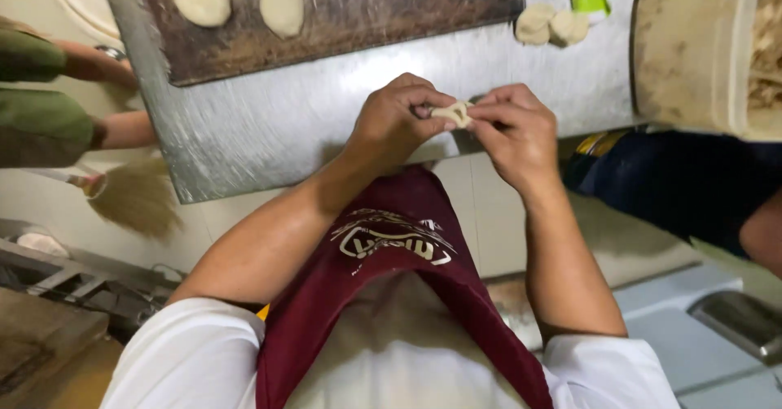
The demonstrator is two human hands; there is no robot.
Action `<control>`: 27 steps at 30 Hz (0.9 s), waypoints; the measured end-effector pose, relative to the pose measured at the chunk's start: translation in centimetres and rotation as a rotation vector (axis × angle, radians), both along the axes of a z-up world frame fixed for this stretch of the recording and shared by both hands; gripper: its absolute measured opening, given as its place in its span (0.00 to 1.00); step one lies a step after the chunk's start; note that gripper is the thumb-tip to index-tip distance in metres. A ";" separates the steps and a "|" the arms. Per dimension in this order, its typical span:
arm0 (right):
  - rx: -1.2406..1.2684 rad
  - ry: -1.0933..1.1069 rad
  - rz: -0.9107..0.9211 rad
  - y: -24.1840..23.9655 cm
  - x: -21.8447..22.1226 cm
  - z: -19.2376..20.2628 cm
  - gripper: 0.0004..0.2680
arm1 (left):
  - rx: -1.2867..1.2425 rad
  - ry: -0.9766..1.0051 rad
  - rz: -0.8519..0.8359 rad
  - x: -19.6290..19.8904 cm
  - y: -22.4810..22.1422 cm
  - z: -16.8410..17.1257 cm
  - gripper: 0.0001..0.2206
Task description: Filling dough circles with meat mixture and sealing them to form pastries
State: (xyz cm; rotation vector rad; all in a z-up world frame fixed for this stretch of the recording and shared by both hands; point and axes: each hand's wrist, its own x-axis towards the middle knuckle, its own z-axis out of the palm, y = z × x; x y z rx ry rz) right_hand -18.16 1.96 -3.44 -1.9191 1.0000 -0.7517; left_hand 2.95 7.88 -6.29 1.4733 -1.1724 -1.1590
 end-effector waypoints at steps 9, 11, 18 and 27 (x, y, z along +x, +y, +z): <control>-0.074 0.078 -0.043 1.5 1.3 1.0 0.24 | -0.279 -0.263 0.111 -2.8 -0.7 -4.0 0.08; -0.102 0.149 -0.042 0.5 1.7 -0.5 0.28 | -0.327 -0.153 0.135 -2.5 -0.2 -0.3 0.24; 0.419 1.053 0.277 -3.5 3.4 4.8 0.25 | -0.154 -0.467 -0.105 -2.4 -1.3 0.1 0.06; 0.075 0.787 0.442 -2.4 5.7 6.7 0.09 | -0.223 -0.220 0.161 14.9 3.8 6.4 0.13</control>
